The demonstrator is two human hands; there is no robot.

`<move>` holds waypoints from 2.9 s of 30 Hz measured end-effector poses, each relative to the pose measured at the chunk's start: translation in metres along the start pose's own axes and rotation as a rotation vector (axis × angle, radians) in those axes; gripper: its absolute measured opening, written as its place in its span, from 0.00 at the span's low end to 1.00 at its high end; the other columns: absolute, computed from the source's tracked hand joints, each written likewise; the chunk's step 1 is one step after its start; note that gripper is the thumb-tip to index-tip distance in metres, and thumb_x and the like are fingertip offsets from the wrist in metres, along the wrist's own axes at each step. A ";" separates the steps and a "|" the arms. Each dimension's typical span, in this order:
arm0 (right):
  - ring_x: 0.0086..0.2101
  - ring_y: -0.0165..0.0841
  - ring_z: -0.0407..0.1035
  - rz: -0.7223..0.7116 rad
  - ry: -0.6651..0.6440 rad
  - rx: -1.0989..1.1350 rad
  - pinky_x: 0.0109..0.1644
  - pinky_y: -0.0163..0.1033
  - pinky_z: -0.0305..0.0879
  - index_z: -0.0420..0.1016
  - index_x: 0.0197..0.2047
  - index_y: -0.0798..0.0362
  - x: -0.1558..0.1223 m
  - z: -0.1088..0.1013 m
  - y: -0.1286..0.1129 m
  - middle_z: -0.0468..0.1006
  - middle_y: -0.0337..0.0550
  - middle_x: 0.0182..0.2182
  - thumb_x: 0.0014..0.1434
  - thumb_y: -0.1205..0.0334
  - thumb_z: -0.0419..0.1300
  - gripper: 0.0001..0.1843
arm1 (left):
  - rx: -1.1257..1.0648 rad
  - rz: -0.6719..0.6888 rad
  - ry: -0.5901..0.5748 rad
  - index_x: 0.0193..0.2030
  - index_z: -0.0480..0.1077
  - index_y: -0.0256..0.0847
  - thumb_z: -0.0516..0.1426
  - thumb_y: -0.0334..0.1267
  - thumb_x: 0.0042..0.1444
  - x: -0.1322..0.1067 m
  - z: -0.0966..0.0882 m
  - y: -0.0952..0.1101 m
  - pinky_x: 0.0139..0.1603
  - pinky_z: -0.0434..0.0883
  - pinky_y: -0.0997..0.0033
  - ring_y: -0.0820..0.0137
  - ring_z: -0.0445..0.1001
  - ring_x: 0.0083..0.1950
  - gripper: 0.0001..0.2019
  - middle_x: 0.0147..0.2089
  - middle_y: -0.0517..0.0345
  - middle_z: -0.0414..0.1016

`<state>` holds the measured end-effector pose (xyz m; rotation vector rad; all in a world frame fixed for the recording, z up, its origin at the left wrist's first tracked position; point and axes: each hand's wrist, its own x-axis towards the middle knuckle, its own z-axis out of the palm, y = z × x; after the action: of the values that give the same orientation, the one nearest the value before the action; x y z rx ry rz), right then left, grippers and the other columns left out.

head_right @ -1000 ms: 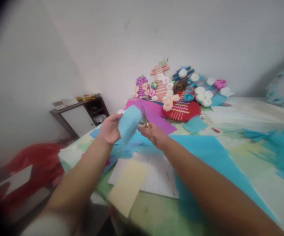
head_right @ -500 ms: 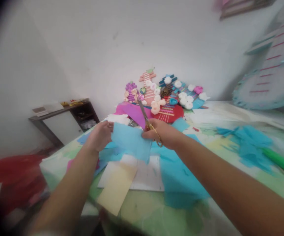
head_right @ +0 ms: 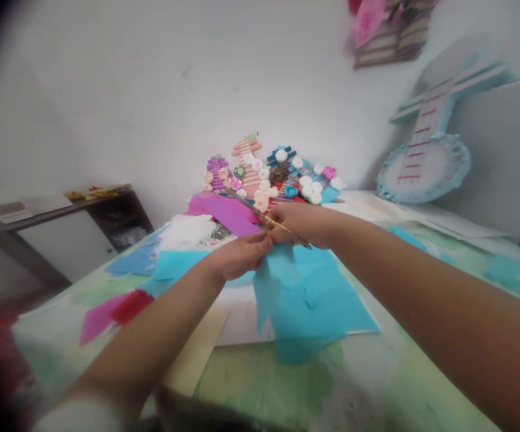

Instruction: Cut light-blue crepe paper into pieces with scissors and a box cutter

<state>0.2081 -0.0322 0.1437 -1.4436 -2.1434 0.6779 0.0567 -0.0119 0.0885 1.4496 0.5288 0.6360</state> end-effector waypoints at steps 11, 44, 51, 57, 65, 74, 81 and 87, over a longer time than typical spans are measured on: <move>0.22 0.26 0.53 0.067 0.277 -0.353 0.23 0.33 0.48 0.59 0.26 0.52 -0.056 -0.015 0.010 0.59 0.35 0.20 0.46 0.39 0.52 0.22 | -0.229 -0.034 0.016 0.30 0.72 0.36 0.66 0.41 0.33 -0.006 0.018 -0.002 0.30 0.69 0.74 0.74 0.72 0.26 0.17 0.27 0.59 0.74; 0.21 0.24 0.49 0.079 0.072 0.063 0.22 0.31 0.46 0.57 0.25 0.54 -0.078 0.052 0.041 0.55 0.34 0.19 0.48 0.35 0.48 0.26 | -0.182 0.182 0.446 0.27 0.71 0.35 0.65 0.41 0.37 -0.045 0.009 0.013 0.26 0.70 0.72 0.69 0.72 0.23 0.13 0.22 0.56 0.74; 0.18 0.23 0.52 0.122 0.058 0.200 0.19 0.32 0.49 0.57 0.26 0.53 -0.086 0.059 0.039 0.57 0.34 0.18 0.48 0.32 0.45 0.29 | -0.191 0.310 0.528 0.31 0.70 0.39 0.63 0.45 0.38 -0.042 0.008 0.014 0.35 0.71 0.69 0.65 0.74 0.34 0.15 0.26 0.60 0.74; 0.18 0.24 0.53 0.120 0.010 0.377 0.19 0.33 0.51 0.56 0.29 0.53 -0.081 0.064 0.040 0.58 0.34 0.18 0.45 0.30 0.44 0.31 | -0.137 0.326 0.552 0.30 0.69 0.38 0.63 0.45 0.39 -0.041 0.013 0.003 0.29 0.69 0.72 0.69 0.72 0.27 0.14 0.23 0.62 0.71; 0.20 0.24 0.51 0.077 -0.030 0.269 0.22 0.33 0.49 0.56 0.27 0.53 -0.078 0.062 0.037 0.56 0.34 0.19 0.47 0.31 0.44 0.29 | -0.053 0.364 0.658 0.29 0.66 0.38 0.63 0.40 0.42 -0.043 0.013 -0.002 0.23 0.64 0.78 0.76 0.66 0.21 0.11 0.22 0.66 0.67; 0.23 0.27 0.51 0.051 0.014 0.018 0.25 0.34 0.49 0.55 0.28 0.53 -0.078 0.068 0.042 0.57 0.36 0.22 0.50 0.36 0.45 0.25 | -0.079 0.367 0.745 0.31 0.66 0.39 0.61 0.38 0.43 -0.037 0.015 -0.002 0.25 0.65 0.77 0.75 0.67 0.23 0.10 0.23 0.66 0.68; 0.23 0.28 0.53 0.117 0.080 -0.086 0.25 0.34 0.48 0.55 0.28 0.51 -0.071 0.073 0.042 0.59 0.35 0.21 0.49 0.38 0.49 0.23 | -0.093 0.334 0.771 0.31 0.65 0.39 0.61 0.38 0.43 -0.036 0.016 -0.005 0.27 0.67 0.75 0.74 0.69 0.24 0.10 0.23 0.66 0.68; 0.22 0.27 0.53 0.095 0.098 -0.060 0.24 0.34 0.47 0.54 0.26 0.52 -0.066 0.076 0.043 0.59 0.35 0.21 0.50 0.39 0.49 0.22 | -0.066 0.317 0.749 0.31 0.66 0.39 0.61 0.38 0.44 -0.038 0.014 -0.009 0.28 0.68 0.75 0.74 0.69 0.26 0.09 0.23 0.66 0.68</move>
<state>0.2134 -0.0906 0.0511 -1.5845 -2.0471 0.5687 0.0388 -0.0479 0.0784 1.2109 0.8479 1.4573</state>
